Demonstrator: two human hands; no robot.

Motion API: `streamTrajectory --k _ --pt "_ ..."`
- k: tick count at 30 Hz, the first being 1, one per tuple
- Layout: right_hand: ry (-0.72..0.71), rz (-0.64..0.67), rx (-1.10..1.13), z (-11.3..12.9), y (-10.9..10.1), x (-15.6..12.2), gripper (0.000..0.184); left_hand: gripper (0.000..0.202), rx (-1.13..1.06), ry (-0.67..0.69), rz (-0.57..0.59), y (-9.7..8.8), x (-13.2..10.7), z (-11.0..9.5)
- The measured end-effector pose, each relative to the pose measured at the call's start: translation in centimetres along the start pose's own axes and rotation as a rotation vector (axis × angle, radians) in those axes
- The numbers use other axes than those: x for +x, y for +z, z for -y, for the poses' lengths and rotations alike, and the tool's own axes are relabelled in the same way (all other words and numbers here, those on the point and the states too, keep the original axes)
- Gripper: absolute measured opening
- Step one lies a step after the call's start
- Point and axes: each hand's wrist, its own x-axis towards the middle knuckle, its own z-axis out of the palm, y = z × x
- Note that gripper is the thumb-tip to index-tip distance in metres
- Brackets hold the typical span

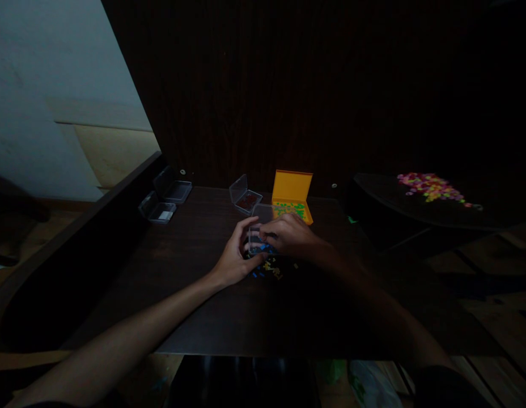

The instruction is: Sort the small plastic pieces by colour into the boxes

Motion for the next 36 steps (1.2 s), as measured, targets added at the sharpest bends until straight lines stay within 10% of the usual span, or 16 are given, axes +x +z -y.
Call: streamTrajectory --k 18,36 --pt "0.115 0.041 -0.087 0.6 0.2 -0.1 0.025 0.071 -0.020 -0.034 0.001 0.0 0.0 0.2" --pt "-0.101 0.117 0.224 0.1 -0.7 -0.4 0.025 0.073 0.065 -0.028 -0.019 -0.4 0.0 0.0"
